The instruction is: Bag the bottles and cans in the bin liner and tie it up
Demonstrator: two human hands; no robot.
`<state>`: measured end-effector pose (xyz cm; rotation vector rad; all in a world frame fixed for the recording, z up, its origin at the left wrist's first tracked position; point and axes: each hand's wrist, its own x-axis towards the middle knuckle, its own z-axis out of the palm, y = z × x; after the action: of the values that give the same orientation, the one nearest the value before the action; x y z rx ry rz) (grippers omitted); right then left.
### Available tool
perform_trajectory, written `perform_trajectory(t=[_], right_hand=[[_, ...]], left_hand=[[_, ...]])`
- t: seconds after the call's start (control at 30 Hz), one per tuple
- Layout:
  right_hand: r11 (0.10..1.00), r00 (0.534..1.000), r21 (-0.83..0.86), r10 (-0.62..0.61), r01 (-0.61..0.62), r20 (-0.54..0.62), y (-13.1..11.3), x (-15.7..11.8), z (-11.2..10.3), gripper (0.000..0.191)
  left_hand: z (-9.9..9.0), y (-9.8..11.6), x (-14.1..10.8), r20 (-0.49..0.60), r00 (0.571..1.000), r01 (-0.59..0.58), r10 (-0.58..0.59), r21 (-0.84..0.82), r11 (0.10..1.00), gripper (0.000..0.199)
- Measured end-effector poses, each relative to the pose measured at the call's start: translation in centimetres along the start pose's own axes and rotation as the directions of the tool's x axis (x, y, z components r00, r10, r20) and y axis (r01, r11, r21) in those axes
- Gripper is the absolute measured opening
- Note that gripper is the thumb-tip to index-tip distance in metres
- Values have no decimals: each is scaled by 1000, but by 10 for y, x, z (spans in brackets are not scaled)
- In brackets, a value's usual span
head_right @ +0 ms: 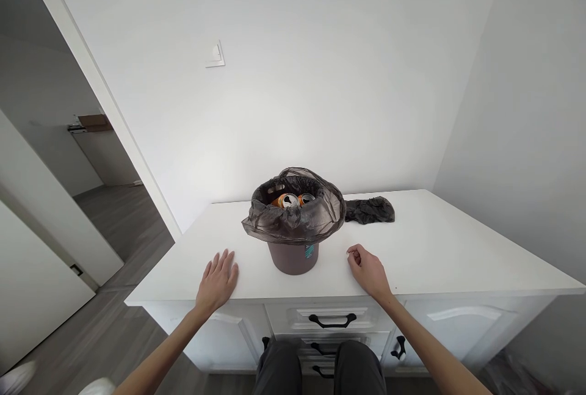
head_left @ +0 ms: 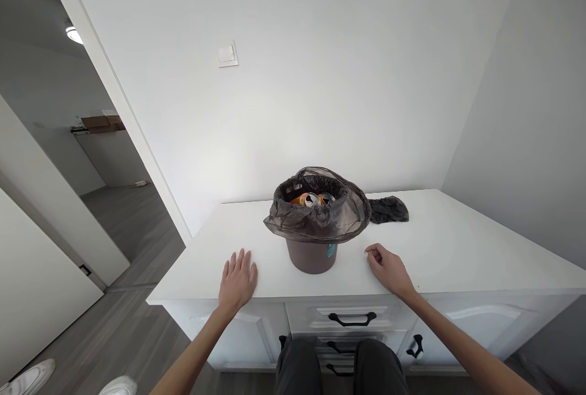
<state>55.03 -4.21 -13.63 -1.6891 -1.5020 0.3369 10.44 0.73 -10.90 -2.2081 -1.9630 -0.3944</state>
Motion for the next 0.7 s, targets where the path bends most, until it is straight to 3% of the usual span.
perform_trajectory(t=[0.4, 0.7], right_hand=[[999, 999, -25, 31, -30, 28, -1, -1, -2, 24], [999, 999, -47, 8, -6, 46, -1, -3, -3, 24]], left_hand=[[-8, 5, 2, 54, 998, 7, -6, -14, 1000, 62], [-1, 2, 2, 29, 1000, 10, -9, -21, 1000, 60]])
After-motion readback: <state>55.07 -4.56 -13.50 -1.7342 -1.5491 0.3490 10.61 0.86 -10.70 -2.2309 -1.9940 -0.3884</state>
